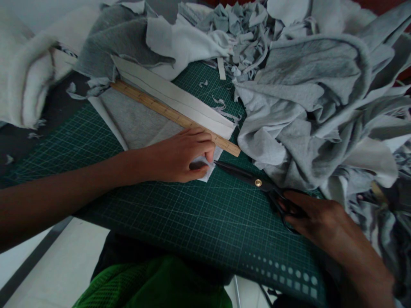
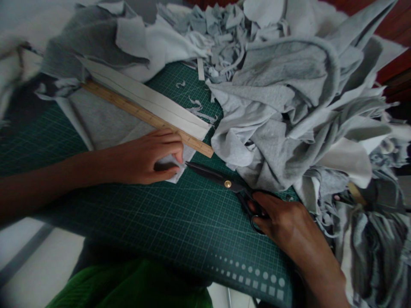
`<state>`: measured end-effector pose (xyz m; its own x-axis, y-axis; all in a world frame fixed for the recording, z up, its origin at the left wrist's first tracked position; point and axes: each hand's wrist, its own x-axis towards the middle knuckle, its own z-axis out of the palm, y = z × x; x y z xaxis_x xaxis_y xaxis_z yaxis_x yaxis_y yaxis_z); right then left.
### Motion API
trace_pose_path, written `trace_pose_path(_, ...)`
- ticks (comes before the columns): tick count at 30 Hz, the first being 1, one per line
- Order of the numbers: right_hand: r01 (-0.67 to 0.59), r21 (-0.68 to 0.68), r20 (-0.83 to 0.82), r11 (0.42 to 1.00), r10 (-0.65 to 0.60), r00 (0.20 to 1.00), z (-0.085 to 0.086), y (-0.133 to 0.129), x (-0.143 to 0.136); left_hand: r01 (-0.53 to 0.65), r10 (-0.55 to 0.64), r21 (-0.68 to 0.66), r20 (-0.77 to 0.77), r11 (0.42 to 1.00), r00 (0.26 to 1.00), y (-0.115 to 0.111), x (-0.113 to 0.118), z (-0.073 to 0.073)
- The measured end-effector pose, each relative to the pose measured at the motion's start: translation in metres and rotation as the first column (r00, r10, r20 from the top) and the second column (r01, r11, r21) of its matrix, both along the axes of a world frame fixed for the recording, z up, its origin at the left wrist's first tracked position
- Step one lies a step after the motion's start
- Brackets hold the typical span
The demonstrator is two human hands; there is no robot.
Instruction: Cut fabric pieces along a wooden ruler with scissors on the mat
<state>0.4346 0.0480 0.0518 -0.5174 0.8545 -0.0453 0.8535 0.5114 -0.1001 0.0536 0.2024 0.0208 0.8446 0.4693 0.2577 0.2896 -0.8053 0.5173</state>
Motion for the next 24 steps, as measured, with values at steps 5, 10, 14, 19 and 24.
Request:
trace_pose_path(5,0.002,0.094,-0.004,0.996,-0.001,1.000,0.002,-0.001,-0.007,0.013,-0.013,0.014,0.001,1.000,1.000,0.001,0.000,-0.002)
trace_pose_path(10,0.000,0.013,0.000,1.000,0.000,1.000,0.001,0.003,0.002,0.009,-0.010,0.008,0.007,1.000,1.000,0.001,-0.001,-0.003)
trace_pose_path(14,0.044,0.003,-0.010,0.999,-0.044,0.999,0.001,0.006,0.000,0.004,-0.004,-0.006,0.004,1.000,1.000,0.001,-0.001,-0.002)
trace_pose_path(19,0.040,0.059,0.017,0.997,-0.041,0.999,0.003,0.007,-0.006,0.008,-0.009,0.002,0.018,1.000,1.000,0.000,0.000,-0.001)
trace_pose_path(24,0.011,0.028,0.026,1.000,-0.012,1.000,0.001,0.006,0.000,0.013,-0.013,0.012,0.014,1.000,1.000,0.001,0.000,-0.003)
